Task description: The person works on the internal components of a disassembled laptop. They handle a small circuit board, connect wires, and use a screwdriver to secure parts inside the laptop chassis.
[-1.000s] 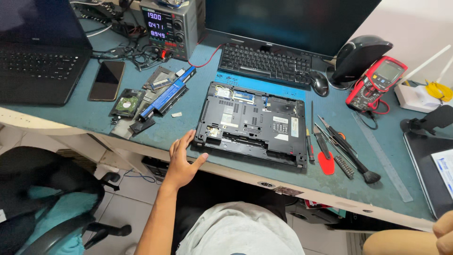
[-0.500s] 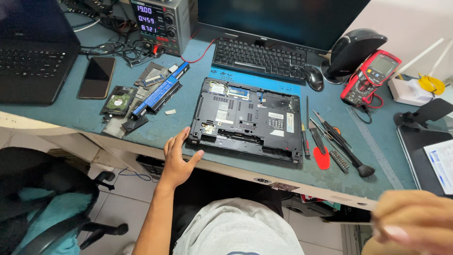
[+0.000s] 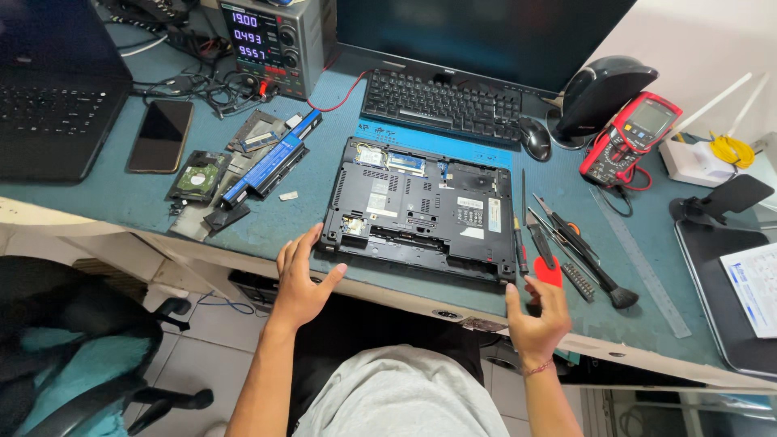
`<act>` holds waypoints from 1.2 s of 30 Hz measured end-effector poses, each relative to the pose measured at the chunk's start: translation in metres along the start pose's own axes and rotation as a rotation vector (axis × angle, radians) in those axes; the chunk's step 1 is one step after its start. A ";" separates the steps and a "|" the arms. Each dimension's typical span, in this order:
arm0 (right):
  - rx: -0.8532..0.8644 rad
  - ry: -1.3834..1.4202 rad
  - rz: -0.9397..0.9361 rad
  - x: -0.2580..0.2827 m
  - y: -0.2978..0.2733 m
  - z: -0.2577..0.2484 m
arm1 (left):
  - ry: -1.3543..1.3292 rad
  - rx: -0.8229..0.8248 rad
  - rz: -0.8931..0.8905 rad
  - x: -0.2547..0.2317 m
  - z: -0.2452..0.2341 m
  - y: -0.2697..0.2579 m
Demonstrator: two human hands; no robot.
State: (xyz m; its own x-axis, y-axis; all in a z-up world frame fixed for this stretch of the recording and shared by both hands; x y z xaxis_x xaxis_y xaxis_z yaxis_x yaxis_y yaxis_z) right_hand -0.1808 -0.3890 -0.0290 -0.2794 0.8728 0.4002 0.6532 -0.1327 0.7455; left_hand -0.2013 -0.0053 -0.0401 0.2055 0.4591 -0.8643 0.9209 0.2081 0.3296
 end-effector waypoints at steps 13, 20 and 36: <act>-0.040 -0.138 -0.117 0.002 -0.008 0.013 | -0.024 0.007 -0.032 -0.001 0.000 0.000; 0.000 -0.150 -0.114 -0.003 -0.010 0.017 | -0.039 0.006 -0.018 0.002 -0.001 0.000; 0.198 -0.177 0.102 -0.005 -0.003 0.019 | -0.048 0.012 -0.039 0.000 -0.001 -0.001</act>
State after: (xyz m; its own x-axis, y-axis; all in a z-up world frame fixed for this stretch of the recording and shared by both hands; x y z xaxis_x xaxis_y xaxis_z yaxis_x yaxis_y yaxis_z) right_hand -0.1679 -0.3842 -0.0441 -0.0894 0.9302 0.3560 0.8013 -0.1451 0.5803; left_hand -0.2030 -0.0043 -0.0403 0.1844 0.4092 -0.8936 0.9326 0.2143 0.2905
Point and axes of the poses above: each hand's wrist, its own y-axis towards the middle knuckle, its own z-axis out of the palm, x = y × z, the point moved 5 cm from there along y, towards the middle knuckle, and after that the axes turned 12 degrees about -y, right-handed, at the moved point
